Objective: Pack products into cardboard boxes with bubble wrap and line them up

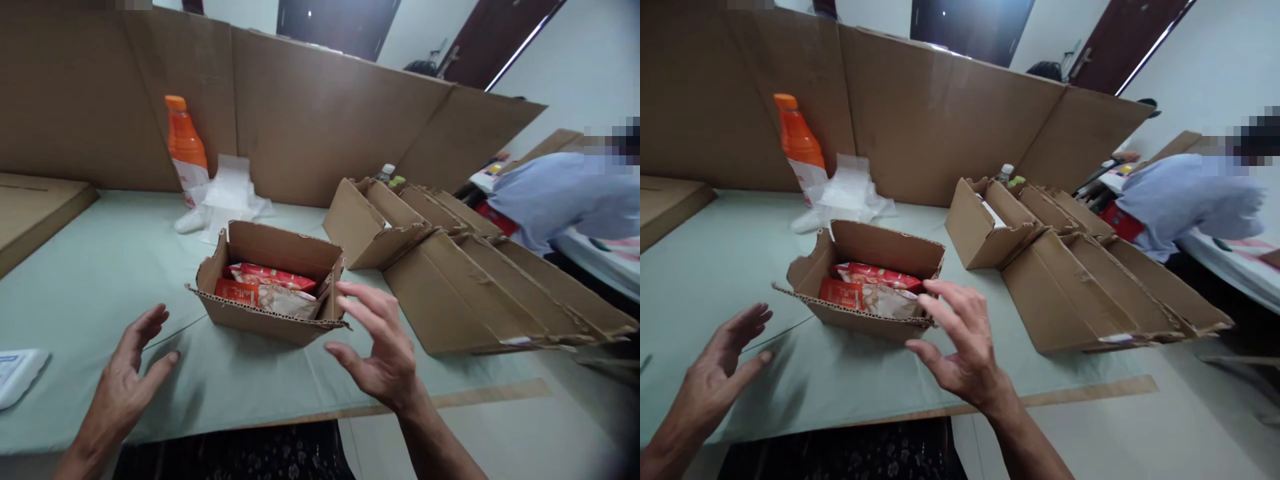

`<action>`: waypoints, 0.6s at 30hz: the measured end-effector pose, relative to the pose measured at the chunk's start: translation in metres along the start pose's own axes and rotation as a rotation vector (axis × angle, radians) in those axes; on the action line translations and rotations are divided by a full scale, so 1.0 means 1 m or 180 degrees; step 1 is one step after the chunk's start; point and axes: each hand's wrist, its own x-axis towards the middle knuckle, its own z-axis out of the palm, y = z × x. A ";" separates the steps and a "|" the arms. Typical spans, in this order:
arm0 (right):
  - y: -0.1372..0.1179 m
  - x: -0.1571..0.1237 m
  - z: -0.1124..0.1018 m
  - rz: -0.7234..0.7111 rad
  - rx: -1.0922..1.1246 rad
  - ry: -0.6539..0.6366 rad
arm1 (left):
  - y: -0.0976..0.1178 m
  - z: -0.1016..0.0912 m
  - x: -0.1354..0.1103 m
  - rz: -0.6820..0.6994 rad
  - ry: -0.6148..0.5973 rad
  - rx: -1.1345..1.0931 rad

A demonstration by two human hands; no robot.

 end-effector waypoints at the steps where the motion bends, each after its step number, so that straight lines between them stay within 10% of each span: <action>1: 0.005 -0.010 0.001 0.0293 0.0093 0.0118 | 0.000 0.003 0.000 -0.0006 -0.0022 -0.0025; 11: 0.032 -0.080 0.049 0.1905 0.0868 -0.0677 | 0.036 0.074 0.042 0.0108 -0.0675 -0.0732; 18: 0.042 -0.038 0.094 0.1799 0.1598 -0.0790 | 0.009 0.054 0.043 -0.0315 0.0168 -0.0730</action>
